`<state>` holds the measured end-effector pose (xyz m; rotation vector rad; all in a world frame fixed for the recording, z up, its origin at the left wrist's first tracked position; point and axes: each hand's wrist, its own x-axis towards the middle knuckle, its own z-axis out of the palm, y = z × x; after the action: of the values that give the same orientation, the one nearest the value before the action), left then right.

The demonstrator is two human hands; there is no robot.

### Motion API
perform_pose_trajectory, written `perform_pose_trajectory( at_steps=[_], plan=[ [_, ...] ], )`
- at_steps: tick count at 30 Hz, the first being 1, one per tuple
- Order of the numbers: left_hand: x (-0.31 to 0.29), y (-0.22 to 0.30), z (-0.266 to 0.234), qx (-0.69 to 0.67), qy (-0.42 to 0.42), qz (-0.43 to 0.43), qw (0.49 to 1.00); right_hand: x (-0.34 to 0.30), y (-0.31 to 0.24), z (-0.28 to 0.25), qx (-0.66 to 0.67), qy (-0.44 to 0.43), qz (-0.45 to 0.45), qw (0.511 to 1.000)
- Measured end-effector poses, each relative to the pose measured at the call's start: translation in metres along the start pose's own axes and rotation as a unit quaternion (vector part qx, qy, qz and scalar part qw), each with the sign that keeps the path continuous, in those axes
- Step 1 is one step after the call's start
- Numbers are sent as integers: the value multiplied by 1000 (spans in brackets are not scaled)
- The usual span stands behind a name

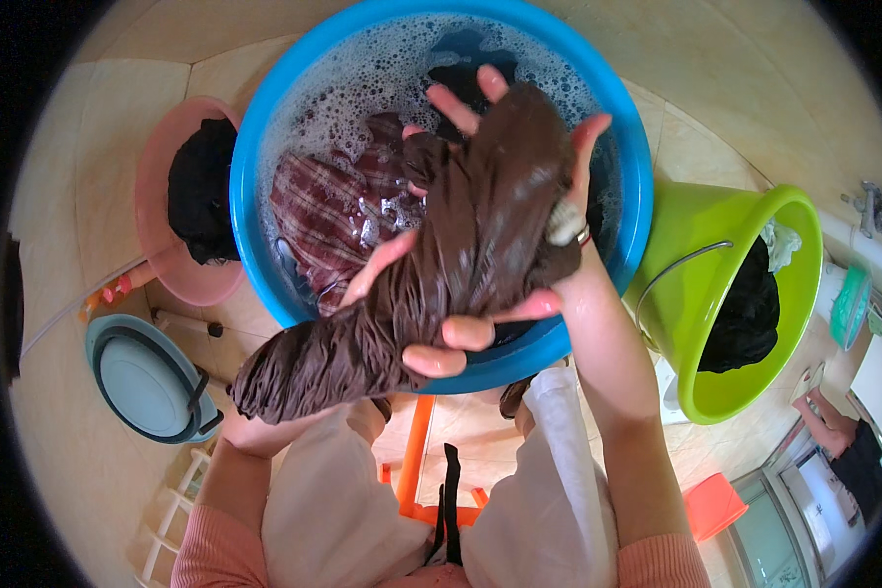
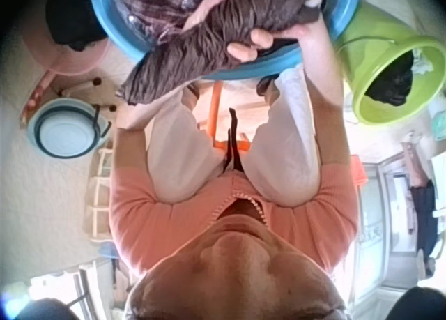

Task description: The person hand-washes various garments in a blue basin filled with soapy water. They scrub and rinse items including a white cloth, a black garment, a brown shirt, and a plaid shirt, then transfer them to a green bucket.

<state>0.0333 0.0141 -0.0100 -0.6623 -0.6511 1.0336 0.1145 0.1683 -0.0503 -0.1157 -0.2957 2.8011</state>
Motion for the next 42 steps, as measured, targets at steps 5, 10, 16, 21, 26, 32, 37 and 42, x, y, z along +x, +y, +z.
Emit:
perform_pose_trajectory(
  at_steps=[5, 10, 16, 21, 26, 32, 37, 42],
  plan=[
    [-14, -30, 2, 77, 64, 0, 995, 19, 0, -12, -58, -17, 102, 993],
    [-16, -4, 17, 150, 11, 53, 987, -40, -35, -11, -287, 183, 94, 936],
    [-31, 10, 26, 168, 89, 205, 960, -19, -65, -29, -298, 299, -46, 905],
    [-34, 7, -3, 127, 119, 253, 952, 6, -23, 63, -293, 250, -124, 915],
    [-19, -6, 18, 179, 122, 254, 943, -25, 24, 82, -498, 238, -116, 825],
    [-27, -7, 13, 179, 71, 254, 948, -38, 26, 77, -832, 61, -252, 490],
    [-23, -9, 15, 196, 59, 247, 947, -57, 31, 75, -677, 153, -211, 689],
    [-33, -2, 10, 256, 39, 243, 935, -57, 30, 68, -688, 165, -171, 686]
  ],
)
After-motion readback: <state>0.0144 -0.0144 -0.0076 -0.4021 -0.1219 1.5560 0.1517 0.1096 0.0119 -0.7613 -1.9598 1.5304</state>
